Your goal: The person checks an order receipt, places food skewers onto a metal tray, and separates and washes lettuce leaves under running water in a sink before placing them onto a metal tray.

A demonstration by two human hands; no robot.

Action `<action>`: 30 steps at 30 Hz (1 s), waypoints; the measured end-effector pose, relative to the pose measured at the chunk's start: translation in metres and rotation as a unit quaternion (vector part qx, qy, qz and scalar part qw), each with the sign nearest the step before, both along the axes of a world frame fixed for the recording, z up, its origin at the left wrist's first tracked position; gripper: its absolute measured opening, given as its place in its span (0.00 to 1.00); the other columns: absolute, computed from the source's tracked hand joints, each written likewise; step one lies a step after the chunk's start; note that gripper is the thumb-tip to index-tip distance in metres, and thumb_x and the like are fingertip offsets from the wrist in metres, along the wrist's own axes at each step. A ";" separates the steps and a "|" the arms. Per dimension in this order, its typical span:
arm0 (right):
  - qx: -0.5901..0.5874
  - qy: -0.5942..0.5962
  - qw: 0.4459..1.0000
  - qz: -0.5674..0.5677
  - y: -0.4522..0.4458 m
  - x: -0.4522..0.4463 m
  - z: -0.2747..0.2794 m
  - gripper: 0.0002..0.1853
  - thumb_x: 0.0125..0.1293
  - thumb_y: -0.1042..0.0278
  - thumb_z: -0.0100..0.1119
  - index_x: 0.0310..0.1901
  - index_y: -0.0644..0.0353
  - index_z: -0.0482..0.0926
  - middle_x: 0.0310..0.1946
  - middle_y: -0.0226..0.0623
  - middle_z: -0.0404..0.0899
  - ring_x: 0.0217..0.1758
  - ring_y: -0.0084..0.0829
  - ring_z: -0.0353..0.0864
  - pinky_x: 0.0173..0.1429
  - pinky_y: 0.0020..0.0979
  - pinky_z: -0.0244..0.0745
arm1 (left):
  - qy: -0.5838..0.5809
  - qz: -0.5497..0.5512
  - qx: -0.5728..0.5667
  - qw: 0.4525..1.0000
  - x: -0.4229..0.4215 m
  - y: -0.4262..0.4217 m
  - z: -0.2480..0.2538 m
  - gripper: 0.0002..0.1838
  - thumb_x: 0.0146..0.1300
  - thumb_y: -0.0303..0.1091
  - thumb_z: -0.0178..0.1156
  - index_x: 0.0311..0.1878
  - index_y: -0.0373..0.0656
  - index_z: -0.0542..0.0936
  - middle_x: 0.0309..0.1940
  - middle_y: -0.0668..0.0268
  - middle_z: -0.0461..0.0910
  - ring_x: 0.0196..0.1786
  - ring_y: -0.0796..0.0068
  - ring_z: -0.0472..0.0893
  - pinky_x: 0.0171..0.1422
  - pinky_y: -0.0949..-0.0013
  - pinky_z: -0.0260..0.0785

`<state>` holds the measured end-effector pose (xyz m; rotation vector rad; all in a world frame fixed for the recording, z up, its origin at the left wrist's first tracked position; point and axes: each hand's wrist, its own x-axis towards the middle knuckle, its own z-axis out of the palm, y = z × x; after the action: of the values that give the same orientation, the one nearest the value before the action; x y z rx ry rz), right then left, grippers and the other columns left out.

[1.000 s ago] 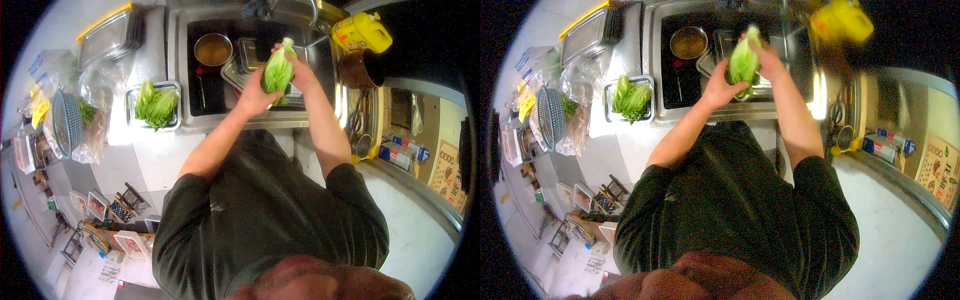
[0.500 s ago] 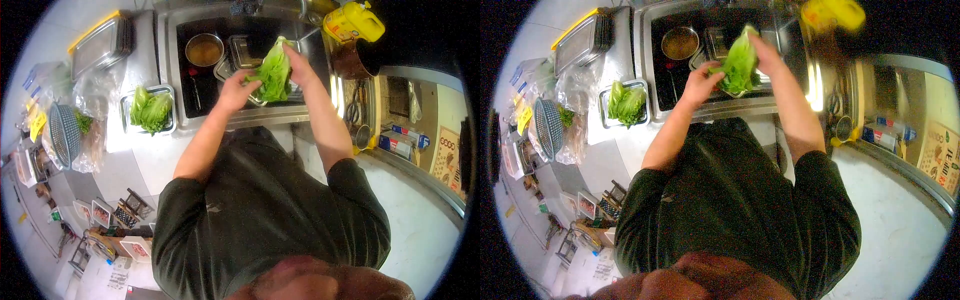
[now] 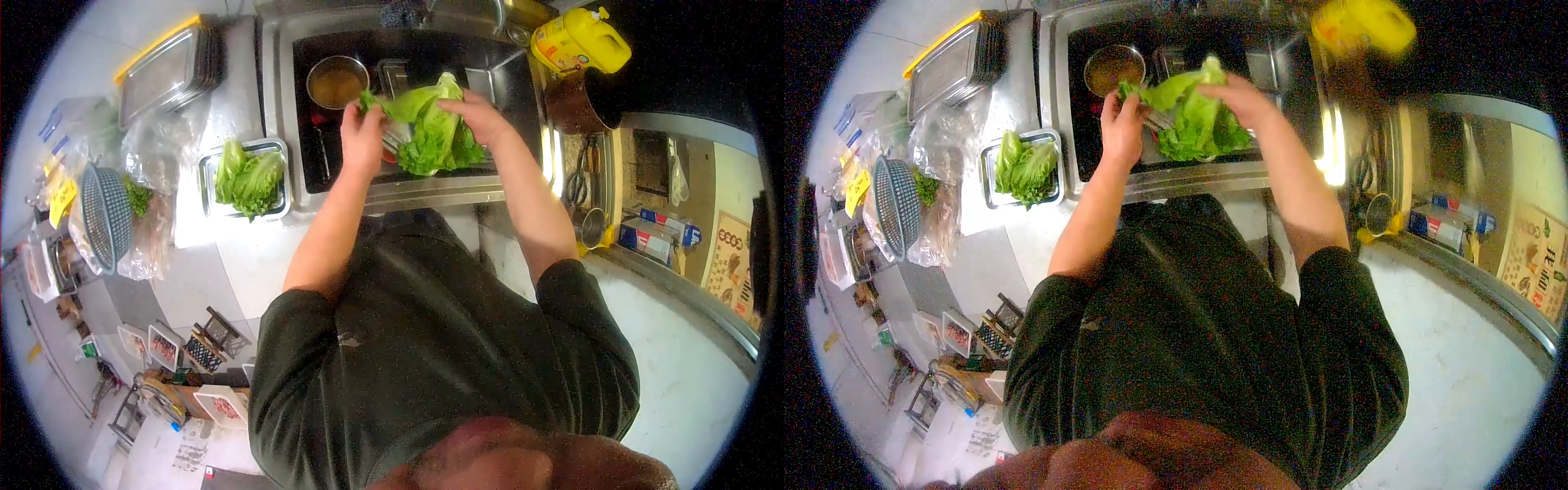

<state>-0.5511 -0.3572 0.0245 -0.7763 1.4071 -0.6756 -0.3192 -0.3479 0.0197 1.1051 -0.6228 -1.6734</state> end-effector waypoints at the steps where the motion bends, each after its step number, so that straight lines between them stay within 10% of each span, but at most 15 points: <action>1: -0.008 0.013 1.000 0.014 -0.002 0.002 0.003 0.23 0.58 0.62 0.64 0.54 0.60 0.73 0.50 0.37 0.77 0.55 0.31 0.73 0.61 0.33 0.65 | -0.074 -0.014 -0.083 0.994 0.001 0.002 0.000 0.25 0.60 0.34 0.60 0.59 0.36 0.66 0.52 0.57 0.72 0.51 0.67 0.75 0.54 0.67 0.69; 7: -0.052 0.101 0.990 0.081 -0.009 0.018 0.021 0.25 0.57 0.63 0.64 0.55 0.63 0.71 0.49 0.38 0.77 0.53 0.31 0.74 0.58 0.32 0.67 | -0.415 -0.054 -0.385 0.822 0.002 0.004 -0.007 0.37 0.48 0.30 0.68 0.61 0.37 0.63 0.60 0.48 0.63 0.60 0.50 0.69 0.59 0.59 0.68; 17: -0.091 0.334 0.925 0.156 -0.011 0.044 0.039 0.35 0.51 0.56 0.66 0.57 0.67 0.67 0.51 0.48 0.76 0.53 0.41 0.76 0.57 0.34 0.69 | -0.725 -0.078 -0.368 0.577 -0.013 -0.019 -0.023 0.23 0.50 0.32 0.62 0.51 0.41 0.71 0.41 0.60 0.76 0.47 0.57 0.75 0.47 0.57 0.67; 20: -0.124 0.393 0.891 0.189 -0.013 0.045 0.030 0.38 0.49 0.55 0.67 0.59 0.68 0.66 0.52 0.51 0.75 0.55 0.44 0.75 0.58 0.35 0.69 | -0.708 -0.138 -0.395 0.568 -0.024 -0.028 -0.027 0.19 0.50 0.30 0.58 0.48 0.43 0.72 0.35 0.63 0.78 0.45 0.61 0.77 0.47 0.59 0.65; 26: -0.147 0.380 0.885 0.225 -0.012 0.043 0.047 0.33 0.49 0.60 0.67 0.57 0.64 0.69 0.48 0.47 0.78 0.51 0.41 0.78 0.55 0.36 0.72 | -0.548 -0.274 -0.316 0.725 -0.037 -0.040 -0.024 0.09 0.58 0.29 0.51 0.43 0.41 0.71 0.40 0.52 0.79 0.43 0.49 0.79 0.46 0.53 0.72; 30: -0.127 0.193 0.957 0.177 -0.012 0.024 0.037 0.32 0.49 0.63 0.69 0.56 0.64 0.70 0.48 0.43 0.79 0.50 0.35 0.77 0.55 0.33 0.71 | -0.495 -0.287 -0.336 0.748 -0.026 -0.041 -0.010 0.16 0.57 0.26 0.52 0.50 0.43 0.71 0.43 0.52 0.78 0.46 0.48 0.78 0.47 0.52 0.71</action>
<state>-0.5276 -0.3696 0.0614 -1.3847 1.4893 -0.4412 -0.3456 -0.3888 0.0100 1.2367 -2.2428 -0.9724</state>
